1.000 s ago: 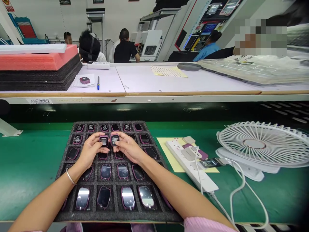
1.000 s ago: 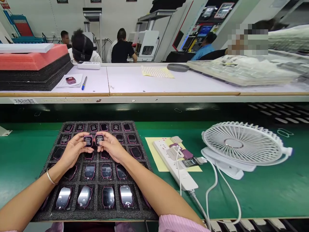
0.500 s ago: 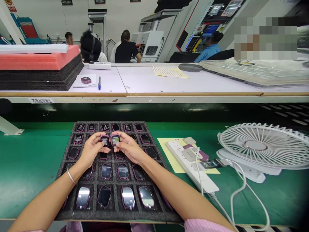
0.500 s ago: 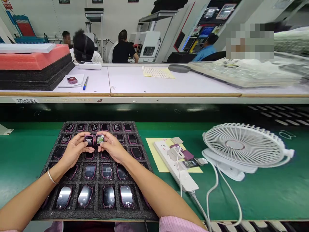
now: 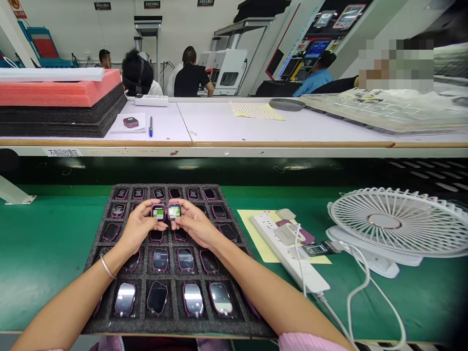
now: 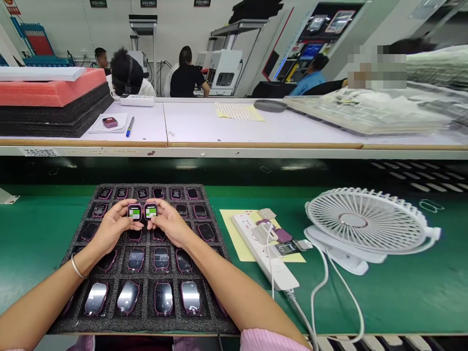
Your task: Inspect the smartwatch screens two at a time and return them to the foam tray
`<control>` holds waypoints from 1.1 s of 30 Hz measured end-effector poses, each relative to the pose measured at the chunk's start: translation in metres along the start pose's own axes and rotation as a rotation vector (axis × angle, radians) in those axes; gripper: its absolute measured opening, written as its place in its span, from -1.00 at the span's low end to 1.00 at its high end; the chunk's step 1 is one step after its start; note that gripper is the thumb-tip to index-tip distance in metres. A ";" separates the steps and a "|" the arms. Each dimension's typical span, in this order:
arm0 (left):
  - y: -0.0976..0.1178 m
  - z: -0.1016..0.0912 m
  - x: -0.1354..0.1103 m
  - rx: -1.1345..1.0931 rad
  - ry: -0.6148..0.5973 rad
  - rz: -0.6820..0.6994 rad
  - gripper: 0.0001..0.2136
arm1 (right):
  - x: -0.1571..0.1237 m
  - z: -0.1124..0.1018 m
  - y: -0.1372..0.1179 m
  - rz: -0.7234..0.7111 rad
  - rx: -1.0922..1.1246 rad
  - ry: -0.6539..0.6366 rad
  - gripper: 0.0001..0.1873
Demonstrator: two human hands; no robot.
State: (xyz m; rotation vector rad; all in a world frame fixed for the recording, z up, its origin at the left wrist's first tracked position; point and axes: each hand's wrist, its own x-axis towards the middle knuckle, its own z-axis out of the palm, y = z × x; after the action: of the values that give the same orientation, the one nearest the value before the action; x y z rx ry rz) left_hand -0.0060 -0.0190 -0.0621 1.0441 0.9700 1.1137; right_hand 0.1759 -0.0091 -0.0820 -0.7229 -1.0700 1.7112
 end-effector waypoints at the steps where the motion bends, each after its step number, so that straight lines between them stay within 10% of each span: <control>1: -0.001 0.000 0.000 -0.001 -0.005 0.004 -0.53 | 0.000 0.000 0.000 -0.002 -0.003 0.002 -0.51; 33: 0.002 0.001 -0.001 -0.006 0.008 -0.019 -0.64 | 0.000 0.002 0.000 0.021 -0.013 0.029 -0.60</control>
State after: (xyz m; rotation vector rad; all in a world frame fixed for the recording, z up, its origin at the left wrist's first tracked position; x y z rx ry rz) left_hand -0.0060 -0.0202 -0.0598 1.0242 0.9801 1.1057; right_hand 0.1738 -0.0100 -0.0811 -0.7673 -1.0582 1.7076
